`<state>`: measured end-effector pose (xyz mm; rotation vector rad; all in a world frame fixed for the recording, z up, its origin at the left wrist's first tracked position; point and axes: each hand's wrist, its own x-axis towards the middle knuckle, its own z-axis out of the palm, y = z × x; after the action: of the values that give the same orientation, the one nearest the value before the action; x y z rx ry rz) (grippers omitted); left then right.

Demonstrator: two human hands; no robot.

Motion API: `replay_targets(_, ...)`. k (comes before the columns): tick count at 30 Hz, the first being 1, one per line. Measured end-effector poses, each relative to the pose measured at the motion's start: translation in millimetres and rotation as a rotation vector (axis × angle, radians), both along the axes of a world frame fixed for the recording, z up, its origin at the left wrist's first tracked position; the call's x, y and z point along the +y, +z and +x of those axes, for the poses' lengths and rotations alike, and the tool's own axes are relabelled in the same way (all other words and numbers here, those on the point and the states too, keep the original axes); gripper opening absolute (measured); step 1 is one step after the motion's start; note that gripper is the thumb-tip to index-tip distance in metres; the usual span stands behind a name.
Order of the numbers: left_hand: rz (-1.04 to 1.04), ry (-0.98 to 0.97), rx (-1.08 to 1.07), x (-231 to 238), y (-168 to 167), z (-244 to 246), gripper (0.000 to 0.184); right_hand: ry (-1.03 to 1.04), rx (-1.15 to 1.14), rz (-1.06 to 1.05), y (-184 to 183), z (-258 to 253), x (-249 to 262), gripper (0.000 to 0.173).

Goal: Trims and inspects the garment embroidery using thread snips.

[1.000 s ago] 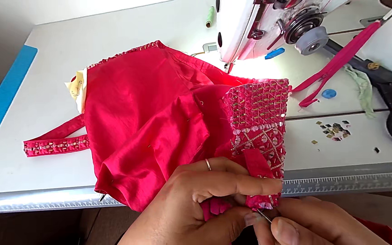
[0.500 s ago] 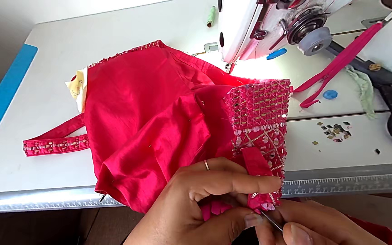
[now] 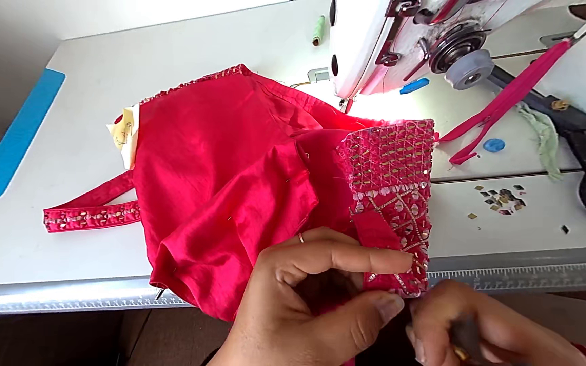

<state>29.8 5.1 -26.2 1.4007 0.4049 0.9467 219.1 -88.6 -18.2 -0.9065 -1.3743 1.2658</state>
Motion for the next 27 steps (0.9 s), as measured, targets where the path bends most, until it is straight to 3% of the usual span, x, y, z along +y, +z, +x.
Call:
replay_targets(6, -0.042, 0.019, -0.023, -2.0, -0.2, 1.6, 0.018, -0.347, -0.309, 0.242, 2.1, -11.5, -7.4, 0.020)
replay_targets(10, -0.051, 0.019, -0.031, -2.9, 0.6, 1.7, 0.018, -0.528, -0.515, 0.450, -5.8, -22.3, -2.8, 0.013)
replay_targets(21, 0.168, 0.160, 0.068, -10.0, 3.5, 4.6, 0.016, -0.619, -0.873, 0.537, -10.9, -25.5, 0.4, 0.004)
replay_targets(27, 0.027, 0.105, 0.008, -9.4, 2.6, 8.6, 0.017, -0.620, -0.916, 0.778, -26.7, -22.9, 6.4, 0.006)
